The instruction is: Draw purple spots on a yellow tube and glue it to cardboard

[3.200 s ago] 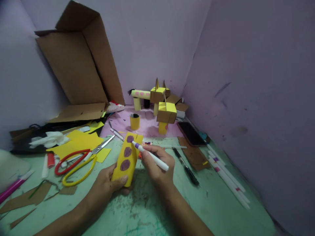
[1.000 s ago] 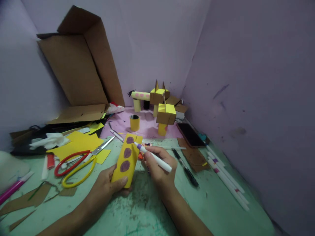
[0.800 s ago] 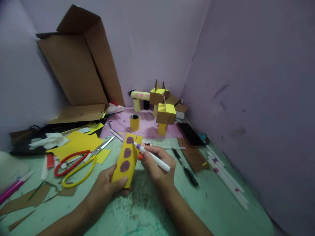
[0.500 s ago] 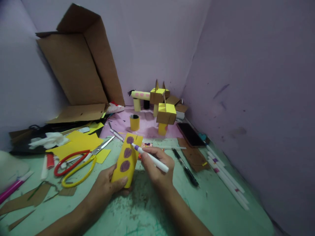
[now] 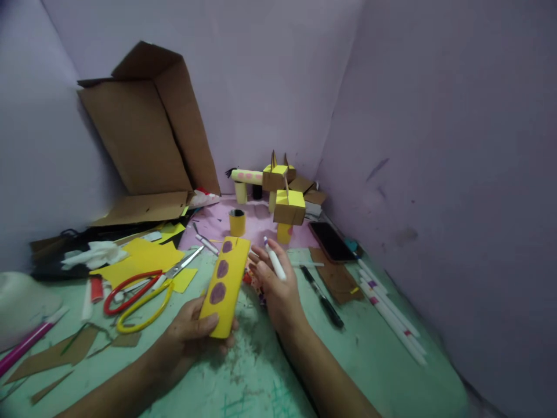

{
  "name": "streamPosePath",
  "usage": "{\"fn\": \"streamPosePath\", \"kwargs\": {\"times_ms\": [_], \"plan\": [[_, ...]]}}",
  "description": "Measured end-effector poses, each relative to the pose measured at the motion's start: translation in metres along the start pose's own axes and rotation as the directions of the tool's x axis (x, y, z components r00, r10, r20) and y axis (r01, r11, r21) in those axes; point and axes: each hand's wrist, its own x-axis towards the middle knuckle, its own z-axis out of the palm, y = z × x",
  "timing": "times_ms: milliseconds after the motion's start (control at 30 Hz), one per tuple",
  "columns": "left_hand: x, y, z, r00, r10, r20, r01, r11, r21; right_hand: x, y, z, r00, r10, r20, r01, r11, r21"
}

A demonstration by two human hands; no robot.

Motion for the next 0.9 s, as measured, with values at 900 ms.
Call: {"fn": "streamPosePath", "kwargs": {"times_ms": [900], "plan": [[-0.01,-0.014,-0.007,0.847,0.491,-0.206,-0.165,0.609,0.776,-0.007,0.011,-0.003,0.962,0.225,0.152,-0.236,0.97,0.058]]}}
